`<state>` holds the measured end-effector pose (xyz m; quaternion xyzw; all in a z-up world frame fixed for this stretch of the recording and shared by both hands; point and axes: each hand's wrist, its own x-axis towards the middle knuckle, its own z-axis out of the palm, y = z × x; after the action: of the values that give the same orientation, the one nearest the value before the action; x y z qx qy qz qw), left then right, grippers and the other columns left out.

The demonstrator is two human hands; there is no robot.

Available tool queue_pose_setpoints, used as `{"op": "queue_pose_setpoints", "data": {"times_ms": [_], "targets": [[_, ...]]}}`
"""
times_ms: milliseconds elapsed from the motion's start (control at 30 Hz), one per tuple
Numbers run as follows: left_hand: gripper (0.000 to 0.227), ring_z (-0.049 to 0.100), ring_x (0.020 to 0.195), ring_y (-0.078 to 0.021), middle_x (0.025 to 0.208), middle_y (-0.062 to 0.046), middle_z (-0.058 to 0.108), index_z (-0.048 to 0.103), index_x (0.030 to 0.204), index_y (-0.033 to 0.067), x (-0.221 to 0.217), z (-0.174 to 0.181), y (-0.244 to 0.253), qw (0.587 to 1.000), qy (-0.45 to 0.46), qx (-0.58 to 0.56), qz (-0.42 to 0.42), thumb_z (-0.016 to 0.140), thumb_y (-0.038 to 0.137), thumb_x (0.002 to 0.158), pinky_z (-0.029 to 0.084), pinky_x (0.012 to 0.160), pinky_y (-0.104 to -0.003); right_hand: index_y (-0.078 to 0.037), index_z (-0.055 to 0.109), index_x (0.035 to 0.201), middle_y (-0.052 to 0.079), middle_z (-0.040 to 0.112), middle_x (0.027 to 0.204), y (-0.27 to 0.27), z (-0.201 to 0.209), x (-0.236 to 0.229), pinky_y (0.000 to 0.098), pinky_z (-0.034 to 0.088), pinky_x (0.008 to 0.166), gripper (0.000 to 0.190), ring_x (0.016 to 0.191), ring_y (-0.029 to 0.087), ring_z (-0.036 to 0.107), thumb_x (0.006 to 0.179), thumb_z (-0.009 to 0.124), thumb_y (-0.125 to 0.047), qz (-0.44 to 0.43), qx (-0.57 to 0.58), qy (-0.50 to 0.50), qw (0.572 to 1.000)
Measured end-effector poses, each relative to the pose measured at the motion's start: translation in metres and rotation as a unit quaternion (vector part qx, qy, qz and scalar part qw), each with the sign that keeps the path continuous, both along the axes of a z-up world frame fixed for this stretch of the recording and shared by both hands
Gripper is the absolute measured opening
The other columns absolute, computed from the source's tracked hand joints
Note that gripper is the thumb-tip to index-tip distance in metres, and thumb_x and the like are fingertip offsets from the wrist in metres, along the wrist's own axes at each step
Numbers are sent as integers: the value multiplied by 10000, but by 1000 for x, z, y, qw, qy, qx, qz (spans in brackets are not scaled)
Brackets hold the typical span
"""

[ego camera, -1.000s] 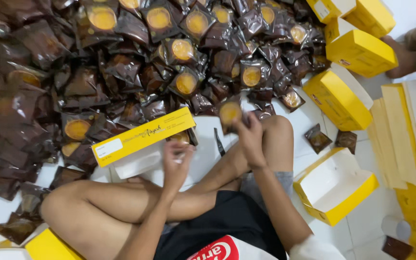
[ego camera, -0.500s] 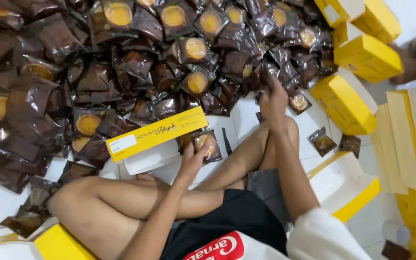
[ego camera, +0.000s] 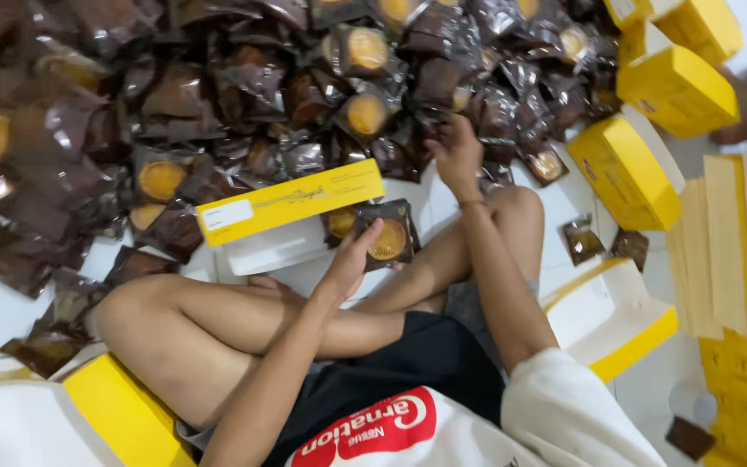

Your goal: The person sits on the floor and packs individually wrapped snacks into yellow boxes. They repeatedly pick up snacks from a large pile, place them into a box, close the box, and set it aside.

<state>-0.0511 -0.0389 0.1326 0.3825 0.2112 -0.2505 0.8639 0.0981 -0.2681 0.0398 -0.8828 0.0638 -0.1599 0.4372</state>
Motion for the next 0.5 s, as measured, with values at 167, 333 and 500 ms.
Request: {"op": "queue_pose_setpoints", "data": {"times_ms": [167, 333, 500], "targets": [[787, 433, 1460, -351, 1544, -270, 464, 454, 1513, -36, 0, 23, 13, 987, -12, 150, -64, 631, 528, 992, 359, 1209, -498, -93, 683, 1202, 150, 716, 958, -8, 60, -97, 409, 583, 853, 248, 900, 291, 720, 955, 697, -81, -69, -21, 72, 995], [880, 437, 1445, -294, 1517, -196, 483, 342, 1599, 71, -11, -51, -8, 991, -74, 86, -67, 703, 548, 953, 334, 1225, -502, -94, 648, 1191, 29, 711, 994, 24, 8, -202, 323, 548, 875, 242, 957, 129, 667, 961, 700, -41, 18, 182, 80, 980], [610, 663, 1059, -264, 1134, -158, 678, 425, 1365, 124, -13, -37, 27, 983, -103, 150, -26, 806, 133, 889, 577, 922, -408, -79, 585, 1018, 58, 564, 1032, 105, 48, -193, 416, 618, 761, 295, 986, 278, 676, 930, 824, -227, 48, 100, 79, 991]]}}
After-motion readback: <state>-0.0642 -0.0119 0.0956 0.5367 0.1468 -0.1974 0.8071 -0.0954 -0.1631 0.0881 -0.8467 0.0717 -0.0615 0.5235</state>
